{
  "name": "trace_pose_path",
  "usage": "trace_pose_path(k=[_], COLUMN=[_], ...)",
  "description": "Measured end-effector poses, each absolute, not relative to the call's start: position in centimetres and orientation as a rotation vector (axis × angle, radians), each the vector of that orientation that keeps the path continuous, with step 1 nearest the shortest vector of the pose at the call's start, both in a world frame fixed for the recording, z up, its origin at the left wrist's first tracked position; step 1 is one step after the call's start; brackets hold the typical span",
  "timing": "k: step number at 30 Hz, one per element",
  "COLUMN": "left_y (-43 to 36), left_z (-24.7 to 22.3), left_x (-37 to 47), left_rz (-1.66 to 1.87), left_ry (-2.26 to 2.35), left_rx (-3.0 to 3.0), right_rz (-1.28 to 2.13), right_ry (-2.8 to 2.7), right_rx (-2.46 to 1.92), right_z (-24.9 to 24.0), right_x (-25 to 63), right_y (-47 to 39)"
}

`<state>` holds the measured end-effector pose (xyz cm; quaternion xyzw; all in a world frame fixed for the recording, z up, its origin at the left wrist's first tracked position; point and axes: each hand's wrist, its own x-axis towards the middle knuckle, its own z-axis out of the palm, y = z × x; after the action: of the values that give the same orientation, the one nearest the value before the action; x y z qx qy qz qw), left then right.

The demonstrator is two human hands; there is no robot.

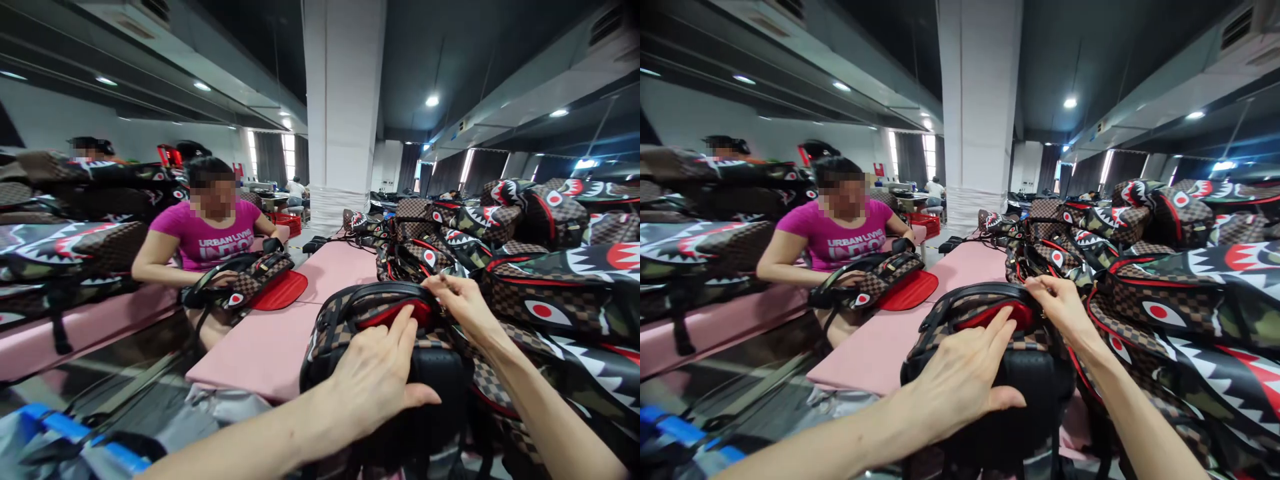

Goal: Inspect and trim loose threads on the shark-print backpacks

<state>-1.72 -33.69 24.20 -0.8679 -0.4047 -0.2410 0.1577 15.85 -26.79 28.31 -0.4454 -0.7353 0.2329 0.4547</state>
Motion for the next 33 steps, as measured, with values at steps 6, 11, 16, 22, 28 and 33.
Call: trace_pose_path(k=[6, 11, 16, 22, 28, 33], left_y=[-30.9, -32.4, -33.1, -32.9, -32.6, -33.4], left_z=[27.6, 27.4, 27.0, 25.1, 23.1, 22.9], left_x=[-3.6, -4.0, -4.4, -5.0, -4.9, -5.9], left_rz=[-0.674, -0.481, -0.469, -0.663, -0.938, -1.19], left_ry=[-1.24, -1.305, -1.249, -1.041, -0.737, -0.565], left_rx=[-2.811, -2.855, -2.87, -2.718, -2.412, -2.418], right_rz=[0.535, 0.594, 0.775, 0.773, 0.78, 0.765], right_ry=[-1.795, -2.201, -2.632, -2.671, -2.351, -1.986], right_rx=[-1.004, -0.982, -0.922, -0.829, -1.008, -1.232], right_z=[27.5, 30.7, 32.8, 32.7, 30.7, 28.2], right_x=[15.1, 14.3, 12.6, 12.4, 11.1, 10.5], right_y=[-27.5, -26.0, -23.9, -23.9, -24.4, -23.4])
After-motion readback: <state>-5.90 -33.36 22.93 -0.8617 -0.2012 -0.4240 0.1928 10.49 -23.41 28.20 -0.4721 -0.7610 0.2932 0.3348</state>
